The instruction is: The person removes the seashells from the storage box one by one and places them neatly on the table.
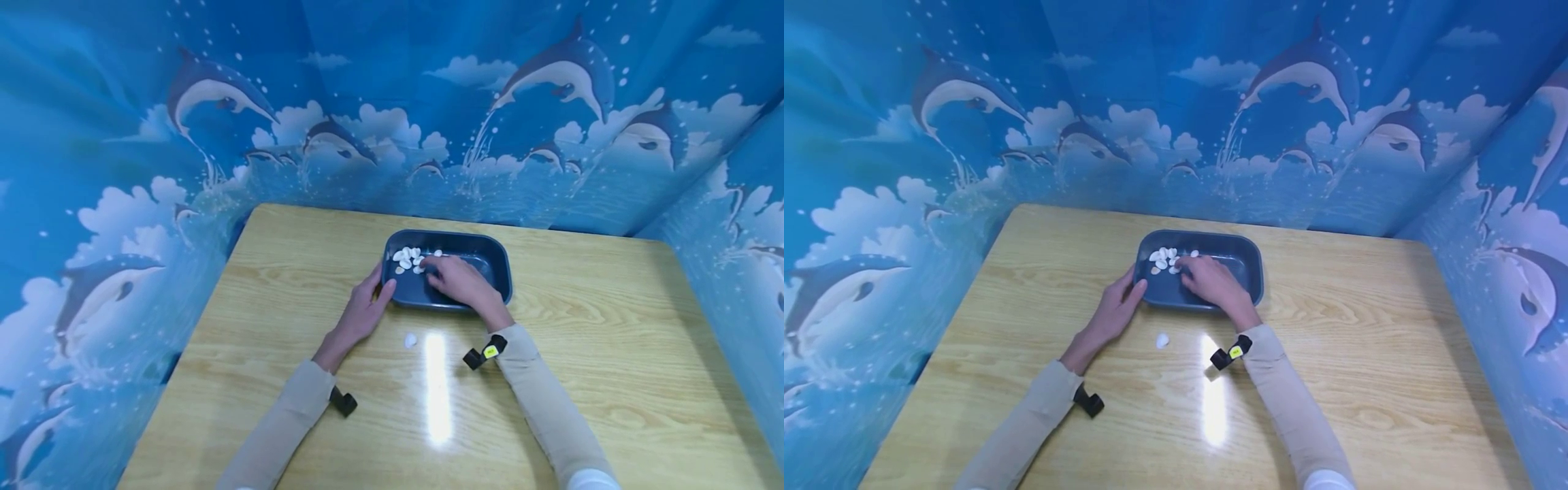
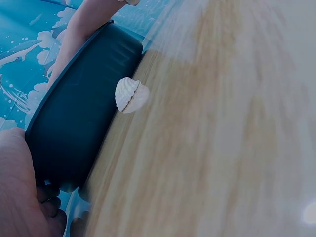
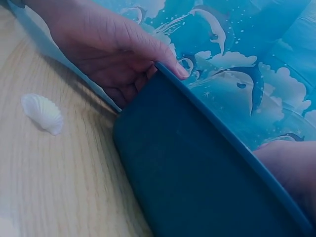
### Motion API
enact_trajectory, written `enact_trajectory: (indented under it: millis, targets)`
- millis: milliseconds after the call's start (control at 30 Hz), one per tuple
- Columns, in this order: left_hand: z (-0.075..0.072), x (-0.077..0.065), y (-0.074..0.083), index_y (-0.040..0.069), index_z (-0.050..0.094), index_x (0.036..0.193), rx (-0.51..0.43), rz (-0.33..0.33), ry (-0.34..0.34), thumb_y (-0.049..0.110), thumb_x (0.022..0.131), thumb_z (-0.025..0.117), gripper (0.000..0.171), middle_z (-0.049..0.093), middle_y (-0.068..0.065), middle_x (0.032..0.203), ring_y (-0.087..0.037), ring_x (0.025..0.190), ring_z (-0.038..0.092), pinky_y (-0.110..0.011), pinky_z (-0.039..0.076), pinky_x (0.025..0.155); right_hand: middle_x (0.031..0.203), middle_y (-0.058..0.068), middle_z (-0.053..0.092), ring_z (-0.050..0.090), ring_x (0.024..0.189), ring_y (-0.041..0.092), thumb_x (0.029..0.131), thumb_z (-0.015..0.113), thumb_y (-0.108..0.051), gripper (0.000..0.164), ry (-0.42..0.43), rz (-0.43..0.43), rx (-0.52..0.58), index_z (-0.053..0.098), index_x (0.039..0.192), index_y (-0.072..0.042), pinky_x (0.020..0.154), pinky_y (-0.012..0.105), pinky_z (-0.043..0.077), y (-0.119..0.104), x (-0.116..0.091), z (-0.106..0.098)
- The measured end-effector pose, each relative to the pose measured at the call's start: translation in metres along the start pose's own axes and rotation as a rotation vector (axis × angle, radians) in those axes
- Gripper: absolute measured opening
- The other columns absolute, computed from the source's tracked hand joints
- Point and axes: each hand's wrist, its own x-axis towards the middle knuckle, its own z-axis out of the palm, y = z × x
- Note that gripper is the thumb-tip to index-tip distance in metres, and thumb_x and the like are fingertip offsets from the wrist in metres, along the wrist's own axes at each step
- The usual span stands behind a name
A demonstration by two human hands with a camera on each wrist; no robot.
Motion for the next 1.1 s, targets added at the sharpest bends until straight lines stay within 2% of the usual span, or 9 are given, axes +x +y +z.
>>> enact_trajectory:
  millis: [100,167,300,433,633,867,1000,1100]
  targets:
    - [-0.0001,0.0007,0.0003,0.014,0.020,0.167,0.003,0.000,-0.003,0.031,0.114,0.043,0.061,0.020,0.006,0.172,-0.013,0.157,0.022,-0.040,0.024,0.129,0.099,0.004,0.074,0.055,0.070,0.015,0.105,0.063,-0.017,0.023,0.017,-0.017,0.008,0.072,0.126,-0.011,0.078,0.039,0.054,0.0005,0.0009,0.0001]
    - [-0.0001,0.0010,0.0004,0.015,0.020,0.167,0.005,-0.001,-0.003,0.031,0.114,0.043,0.061,0.021,0.006,0.172,-0.013,0.157,0.022,-0.040,0.024,0.129,0.105,0.005,0.075,0.060,0.075,0.015,0.104,0.066,-0.018,0.019,0.022,-0.030,0.017,0.074,0.120,-0.010,0.081,0.041,0.057,0.0007,0.0013,0.0001]
    - [0.0001,0.0010,0.0010,0.015,0.020,0.167,0.011,0.000,0.006,0.031,0.114,0.044,0.061,0.022,0.005,0.171,-0.013,0.156,0.023,-0.039,0.024,0.129,0.103,0.006,0.076,0.062,0.076,0.014,0.103,0.068,-0.015,0.015,0.023,-0.050,0.040,0.075,0.114,-0.009,0.079,0.040,0.058,0.0012,0.0018,0.0003]
    - [0.0000,0.0010,0.0008,0.019,0.019,0.167,0.007,-0.009,0.007,0.033,0.114,0.044,0.061,0.021,0.007,0.171,-0.012,0.156,0.023,-0.037,0.023,0.128,0.099,0.004,0.076,0.058,0.071,0.012,0.102,0.069,-0.013,0.014,0.024,-0.059,0.051,0.075,0.113,-0.008,0.073,0.035,0.056,0.0015,0.0026,0.0005]
    - [-0.0009,0.0024,0.0006,0.019,0.019,0.167,0.004,0.002,0.010,0.032,0.114,0.044,0.060,0.021,0.004,0.172,-0.014,0.157,0.023,-0.039,0.024,0.128,0.086,0.002,0.071,0.055,0.061,0.013,0.102,0.070,-0.021,0.022,0.005,-0.059,0.060,0.074,0.118,-0.007,0.062,0.033,0.051,-0.0013,0.0064,-0.0007]
    - [-0.0011,0.0001,0.0015,0.020,0.018,0.167,0.011,-0.014,0.012,0.032,0.114,0.044,0.061,0.020,0.004,0.172,-0.015,0.157,0.022,-0.040,0.023,0.129,0.107,0.005,0.075,0.062,0.077,0.013,0.101,0.071,-0.014,0.018,-0.055,-0.064,0.072,0.075,0.118,-0.008,0.073,0.035,0.055,-0.0009,0.0057,-0.0012]
    - [-0.0002,-0.0017,0.0023,0.021,0.018,0.167,0.006,-0.021,0.011,0.032,0.114,0.044,0.060,0.021,0.005,0.172,-0.013,0.157,0.023,-0.039,0.023,0.129,0.108,0.007,0.075,0.060,0.074,0.014,0.100,0.070,-0.012,0.020,-0.078,-0.076,0.081,0.073,0.119,-0.006,0.070,0.034,0.054,-0.0002,0.0037,-0.0019]
    - [0.0010,-0.0015,0.0009,0.022,0.018,0.167,0.004,-0.016,0.008,0.032,0.114,0.043,0.060,0.021,0.006,0.171,-0.013,0.157,0.023,-0.038,0.023,0.129,0.101,0.006,0.074,0.058,0.070,0.012,0.100,0.071,-0.013,0.020,-0.086,-0.068,0.076,0.072,0.118,-0.005,0.066,0.033,0.052,-0.0003,0.0020,-0.0030]
